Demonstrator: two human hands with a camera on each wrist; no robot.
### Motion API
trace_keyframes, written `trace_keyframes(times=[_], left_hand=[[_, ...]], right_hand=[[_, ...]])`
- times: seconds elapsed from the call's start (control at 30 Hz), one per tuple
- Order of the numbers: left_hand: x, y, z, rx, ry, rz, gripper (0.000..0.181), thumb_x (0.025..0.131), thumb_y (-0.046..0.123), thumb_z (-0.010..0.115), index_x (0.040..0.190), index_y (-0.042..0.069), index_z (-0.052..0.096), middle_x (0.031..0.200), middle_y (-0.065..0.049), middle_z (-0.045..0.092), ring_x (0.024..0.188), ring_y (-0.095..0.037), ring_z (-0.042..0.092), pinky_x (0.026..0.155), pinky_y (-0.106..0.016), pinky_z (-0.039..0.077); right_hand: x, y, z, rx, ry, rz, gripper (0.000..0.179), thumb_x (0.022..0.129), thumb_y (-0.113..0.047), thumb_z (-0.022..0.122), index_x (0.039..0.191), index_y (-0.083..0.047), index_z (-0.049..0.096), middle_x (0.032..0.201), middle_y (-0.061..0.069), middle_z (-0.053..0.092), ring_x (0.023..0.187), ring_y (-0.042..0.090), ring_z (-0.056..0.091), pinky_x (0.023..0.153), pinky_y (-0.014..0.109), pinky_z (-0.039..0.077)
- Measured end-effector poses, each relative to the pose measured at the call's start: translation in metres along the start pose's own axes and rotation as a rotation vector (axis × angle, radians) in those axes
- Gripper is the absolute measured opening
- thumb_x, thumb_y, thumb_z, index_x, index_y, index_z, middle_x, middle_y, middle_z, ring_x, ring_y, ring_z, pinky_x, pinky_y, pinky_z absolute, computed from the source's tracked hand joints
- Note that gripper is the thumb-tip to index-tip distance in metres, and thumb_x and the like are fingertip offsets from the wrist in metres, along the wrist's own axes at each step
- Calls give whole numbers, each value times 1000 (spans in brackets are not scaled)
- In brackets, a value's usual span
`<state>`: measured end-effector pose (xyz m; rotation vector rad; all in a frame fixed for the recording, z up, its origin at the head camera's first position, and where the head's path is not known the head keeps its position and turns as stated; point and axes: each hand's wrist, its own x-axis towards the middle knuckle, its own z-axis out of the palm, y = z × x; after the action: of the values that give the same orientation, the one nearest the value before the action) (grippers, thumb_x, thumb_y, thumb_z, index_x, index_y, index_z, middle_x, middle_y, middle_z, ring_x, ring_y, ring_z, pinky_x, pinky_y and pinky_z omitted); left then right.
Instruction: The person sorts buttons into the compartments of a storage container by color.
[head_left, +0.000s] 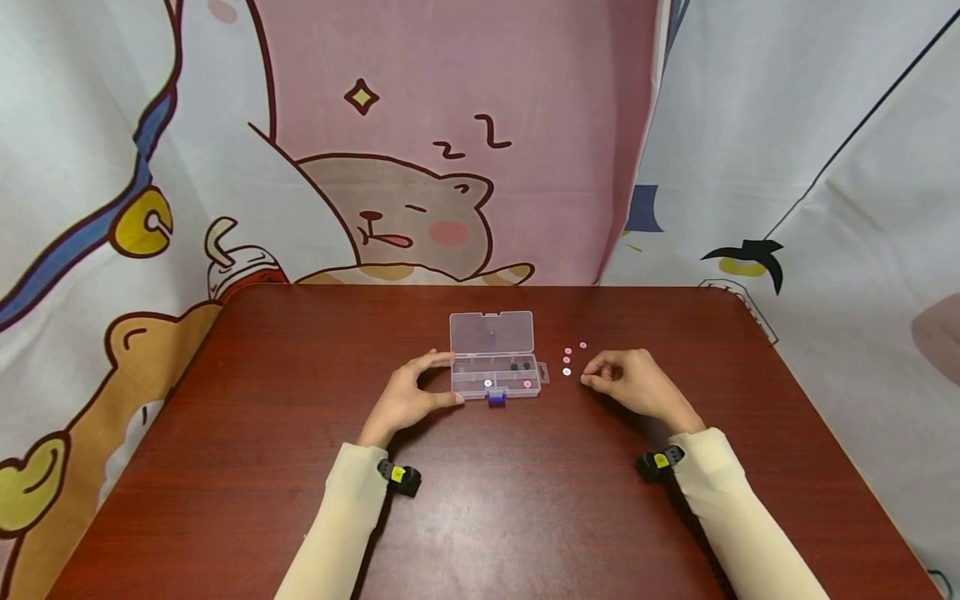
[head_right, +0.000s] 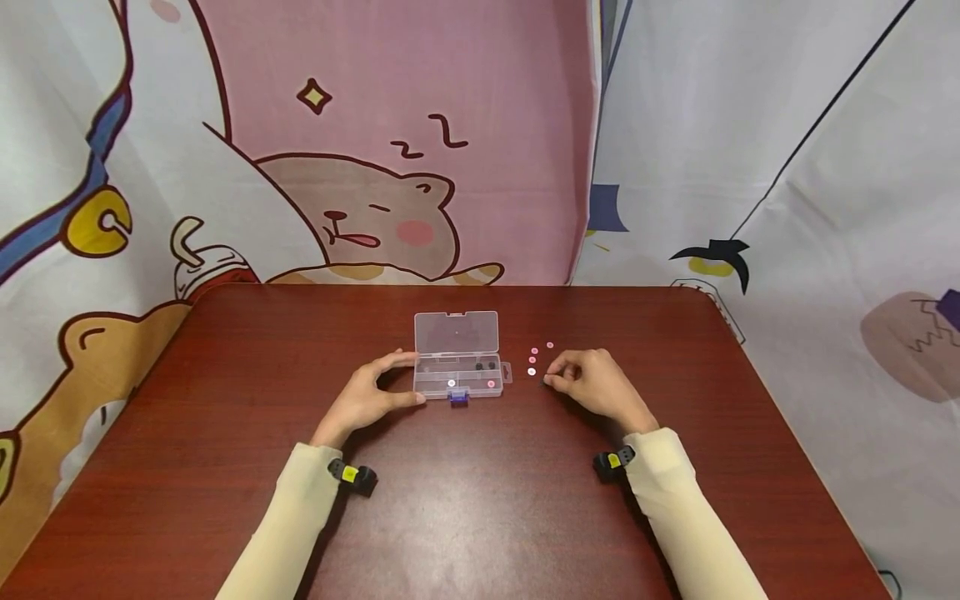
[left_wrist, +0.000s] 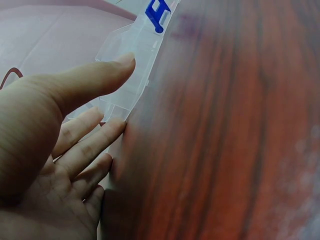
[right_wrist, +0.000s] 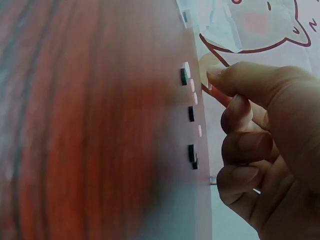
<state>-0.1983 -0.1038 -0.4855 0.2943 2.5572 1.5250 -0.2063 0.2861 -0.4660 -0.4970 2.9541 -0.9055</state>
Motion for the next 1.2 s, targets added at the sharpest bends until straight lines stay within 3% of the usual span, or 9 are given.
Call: trace_keyframes(times=[1.2], left_hand=[[1, 0, 1, 22, 6, 0, 67, 76, 27, 92, 137, 23, 65, 158, -9, 49, 154, -25, 35, 126, -51, 27]], right_hand=[[28, -54, 11, 171, 31, -116, 12, 91, -24, 80, 92, -12, 77, 69, -5, 60, 61, 11, 52, 54, 22, 43]])
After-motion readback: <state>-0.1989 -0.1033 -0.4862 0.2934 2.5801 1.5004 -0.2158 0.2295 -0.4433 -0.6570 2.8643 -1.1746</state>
